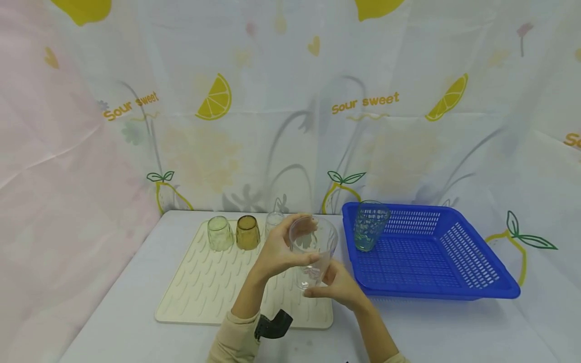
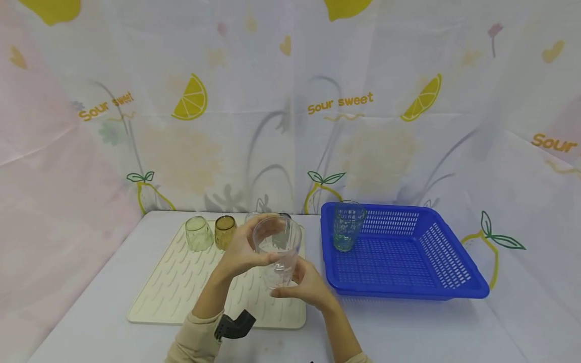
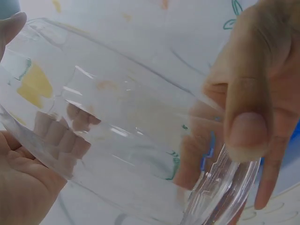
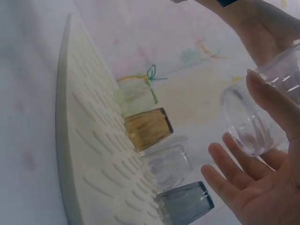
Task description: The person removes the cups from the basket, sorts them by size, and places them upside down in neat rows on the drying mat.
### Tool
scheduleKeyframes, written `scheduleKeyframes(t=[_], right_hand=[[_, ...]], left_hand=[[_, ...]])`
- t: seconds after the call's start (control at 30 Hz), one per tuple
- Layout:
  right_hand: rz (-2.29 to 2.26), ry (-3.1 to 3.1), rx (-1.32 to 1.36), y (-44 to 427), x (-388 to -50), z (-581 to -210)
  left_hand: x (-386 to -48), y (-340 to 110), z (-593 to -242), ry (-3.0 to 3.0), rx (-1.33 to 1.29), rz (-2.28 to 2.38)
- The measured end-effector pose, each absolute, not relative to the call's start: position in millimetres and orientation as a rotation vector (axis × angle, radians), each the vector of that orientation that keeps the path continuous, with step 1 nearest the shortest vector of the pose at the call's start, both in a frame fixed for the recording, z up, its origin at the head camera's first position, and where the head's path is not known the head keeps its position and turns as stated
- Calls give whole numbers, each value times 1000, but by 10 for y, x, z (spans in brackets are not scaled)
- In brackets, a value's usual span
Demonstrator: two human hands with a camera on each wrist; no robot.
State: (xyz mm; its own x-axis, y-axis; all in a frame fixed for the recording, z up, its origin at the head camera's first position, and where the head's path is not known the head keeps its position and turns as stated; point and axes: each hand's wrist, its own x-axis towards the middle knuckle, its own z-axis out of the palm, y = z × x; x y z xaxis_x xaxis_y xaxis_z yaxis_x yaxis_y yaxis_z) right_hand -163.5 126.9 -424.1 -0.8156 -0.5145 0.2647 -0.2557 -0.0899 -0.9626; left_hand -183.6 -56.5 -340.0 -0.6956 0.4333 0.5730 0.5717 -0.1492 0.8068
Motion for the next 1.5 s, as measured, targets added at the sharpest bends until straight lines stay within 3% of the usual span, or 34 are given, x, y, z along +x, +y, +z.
scheduleKeyframes(t=[0.77, 1.2, 1.5], right_hand=[[-2385, 1468, -813, 1313, -1601, -4432], [-2580, 1629, -780, 1684, -1570, -3956], [-2538, 1649, -1002, 1761, -1676, -3650]], left_hand=[[-1861, -777, -3456, -1820, -1221, -2174], [-1766, -1097, -3641, -2228, -953, -2168], [-1718, -975, -3752, -2441, -902, -2020]])
